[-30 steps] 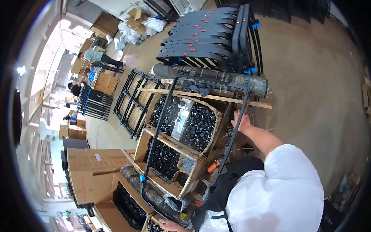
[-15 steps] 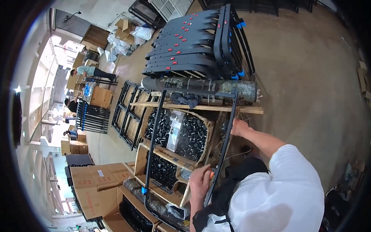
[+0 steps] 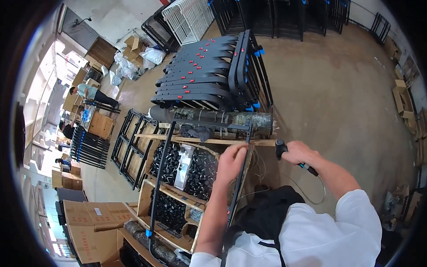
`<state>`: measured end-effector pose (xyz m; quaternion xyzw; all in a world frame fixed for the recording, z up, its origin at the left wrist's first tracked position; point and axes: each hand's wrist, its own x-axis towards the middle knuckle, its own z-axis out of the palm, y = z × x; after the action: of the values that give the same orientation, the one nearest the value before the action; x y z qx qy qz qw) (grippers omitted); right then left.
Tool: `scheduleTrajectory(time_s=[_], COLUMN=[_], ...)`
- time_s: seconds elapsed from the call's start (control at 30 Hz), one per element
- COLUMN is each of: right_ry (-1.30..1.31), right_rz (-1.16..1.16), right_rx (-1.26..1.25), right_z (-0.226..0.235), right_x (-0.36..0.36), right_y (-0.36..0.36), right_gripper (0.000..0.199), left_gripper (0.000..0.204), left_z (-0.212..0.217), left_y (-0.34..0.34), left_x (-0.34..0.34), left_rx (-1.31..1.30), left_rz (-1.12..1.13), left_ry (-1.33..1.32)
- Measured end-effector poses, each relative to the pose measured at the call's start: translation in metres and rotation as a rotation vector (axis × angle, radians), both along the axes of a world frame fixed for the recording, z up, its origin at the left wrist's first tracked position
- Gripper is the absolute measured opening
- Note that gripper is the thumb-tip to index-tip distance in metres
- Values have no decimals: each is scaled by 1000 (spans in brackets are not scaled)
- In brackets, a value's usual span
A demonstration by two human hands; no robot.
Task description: Assembling components of a metal frame for outdoor equipment, including wiring and securing parts with an electric screwdriver.
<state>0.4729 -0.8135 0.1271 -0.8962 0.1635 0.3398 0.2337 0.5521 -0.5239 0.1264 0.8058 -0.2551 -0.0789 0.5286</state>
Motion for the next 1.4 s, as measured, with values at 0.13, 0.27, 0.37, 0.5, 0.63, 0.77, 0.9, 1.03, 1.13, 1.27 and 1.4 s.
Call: scheduleTrajectory(time_s=[0.13,0.27,0.37,0.5,0.63,0.77,0.9,1.03,1.13,1.27,1.4], right_ry=[-234,-406,-405,-373,-314,-285,-227,-357,-297,-310,-355], right_rz=[-119,28,57,118,122,131,146,139,181,201,145], right_rx=[252,181,99,26,42,49,56,57,80,63,81], right_z=[75,128,129,112,109,111,116,99,97,91,86], right_x=[19,60,91,110,117,119,125,120,122,121,118], right_y=[11,34,54,65,68,69,71,64,63,62,62], right_gripper=[35,36,38,41,41,40,37,41,49,50,46], left_gripper=[34,44,46,29,21,25,24,24,23,22,24], left_z=[18,52,62,42,24,16,17,22,19,15,12], left_y=[-33,-74,-88,-86,-85,-87,-86,-89,-88,-88,-86], left_x=[50,81,89,102,104,104,107,100,100,99,98], left_rx=[-275,-387,-440,-510,-526,-561,-526,-485,-458,-449,-431], left_rz=[-47,-132,-190,-110,-57,-25,4,-19,-4,14,-16], left_ry=[222,290,320,415,447,399,401,336,341,328,329])
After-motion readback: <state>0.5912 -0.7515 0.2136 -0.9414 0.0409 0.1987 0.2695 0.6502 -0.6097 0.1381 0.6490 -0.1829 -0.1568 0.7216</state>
